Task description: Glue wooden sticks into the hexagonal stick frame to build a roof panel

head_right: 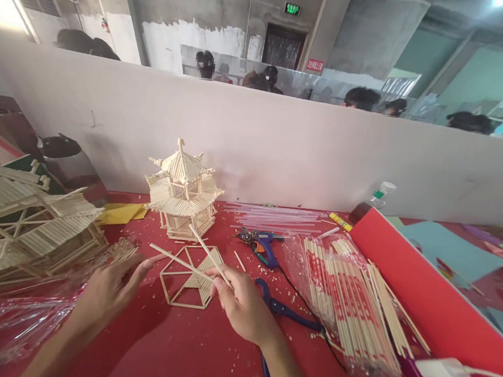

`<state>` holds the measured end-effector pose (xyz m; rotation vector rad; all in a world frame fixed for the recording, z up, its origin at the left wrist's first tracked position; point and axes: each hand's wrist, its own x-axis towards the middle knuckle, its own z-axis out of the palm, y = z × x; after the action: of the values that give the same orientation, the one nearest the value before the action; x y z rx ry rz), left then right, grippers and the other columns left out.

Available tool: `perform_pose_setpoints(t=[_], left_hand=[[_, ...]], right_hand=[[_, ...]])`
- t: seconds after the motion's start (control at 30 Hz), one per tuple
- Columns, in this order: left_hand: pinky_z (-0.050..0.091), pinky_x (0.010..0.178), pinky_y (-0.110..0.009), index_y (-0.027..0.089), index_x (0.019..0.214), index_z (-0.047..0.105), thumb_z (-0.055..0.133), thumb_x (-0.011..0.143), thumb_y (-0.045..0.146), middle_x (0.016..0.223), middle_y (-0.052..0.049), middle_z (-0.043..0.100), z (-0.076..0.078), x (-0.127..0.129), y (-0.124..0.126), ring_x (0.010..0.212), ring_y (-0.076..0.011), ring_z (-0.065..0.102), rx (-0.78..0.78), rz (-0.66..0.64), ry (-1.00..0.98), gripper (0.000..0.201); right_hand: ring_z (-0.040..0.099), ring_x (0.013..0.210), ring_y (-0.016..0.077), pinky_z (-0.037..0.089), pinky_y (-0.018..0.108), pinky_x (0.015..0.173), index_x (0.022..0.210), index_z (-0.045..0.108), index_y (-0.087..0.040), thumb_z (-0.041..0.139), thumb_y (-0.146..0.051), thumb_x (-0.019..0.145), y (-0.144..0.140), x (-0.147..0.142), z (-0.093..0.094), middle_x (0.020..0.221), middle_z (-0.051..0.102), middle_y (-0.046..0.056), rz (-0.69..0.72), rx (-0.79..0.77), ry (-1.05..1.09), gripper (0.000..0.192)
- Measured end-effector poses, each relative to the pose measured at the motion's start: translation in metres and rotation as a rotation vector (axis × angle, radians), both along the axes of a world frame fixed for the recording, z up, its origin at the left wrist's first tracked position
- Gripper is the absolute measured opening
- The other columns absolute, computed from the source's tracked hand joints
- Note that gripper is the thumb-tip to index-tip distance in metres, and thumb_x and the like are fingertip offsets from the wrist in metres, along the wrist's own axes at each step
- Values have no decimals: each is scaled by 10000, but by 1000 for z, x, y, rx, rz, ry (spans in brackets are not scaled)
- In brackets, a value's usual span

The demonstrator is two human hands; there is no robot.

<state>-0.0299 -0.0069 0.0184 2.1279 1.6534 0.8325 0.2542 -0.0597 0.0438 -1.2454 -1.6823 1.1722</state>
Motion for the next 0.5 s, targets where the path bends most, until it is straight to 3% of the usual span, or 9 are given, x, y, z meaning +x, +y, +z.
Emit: perform_pose_setpoints(t=[0.1, 0.2, 0.3, 0.4, 0.5], left_hand=[[489, 741, -284, 193, 982, 707, 448, 1008, 567, 912, -61, 724, 5, 18, -11, 857, -232, 663, -42, -139, -332, 456], [486, 692, -278, 186, 958, 692, 484, 1002, 549, 826, -43, 686, 5, 41, -21, 750, -200, 615, -119, -197, -559, 421], [401, 552, -240, 188, 834, 630, 477, 1013, 551, 642, 15, 550, 1, 52, -25, 569, -137, 472, -188, -185, -707, 432], [383, 559, -231, 197, 812, 576, 472, 1027, 535, 657, 31, 497, -4, 47, -21, 585, -122, 446, -181, -126, -811, 414], [391, 573, -233, 204, 871, 572, 473, 1033, 522, 701, 35, 502, -8, 36, -13, 596, -117, 451, -205, -106, -863, 370]], right_hand=[[521, 646, 133, 426, 240, 587, 1258, 665, -217, 439, -491, 1075, -3, -12, -1, 873, 643, 18, 0, 11, -6, 400], [536, 634, 142, 425, 245, 595, 1183, 691, -227, 435, -452, 1082, -6, -24, -2, 785, 626, 0, 28, 24, -73, 355], [605, 702, 165, 464, 263, 681, 1112, 697, -239, 409, -423, 1095, -7, -30, -2, 806, 656, 7, 56, 40, -116, 342], [662, 898, 208, 477, 295, 824, 1043, 693, -229, 396, -410, 1098, -5, -28, -1, 989, 706, 58, -26, 131, -206, 352], [684, 854, 237, 466, 312, 785, 993, 694, -215, 390, -379, 1093, -3, -17, -2, 941, 730, 87, -126, 153, -429, 360]])
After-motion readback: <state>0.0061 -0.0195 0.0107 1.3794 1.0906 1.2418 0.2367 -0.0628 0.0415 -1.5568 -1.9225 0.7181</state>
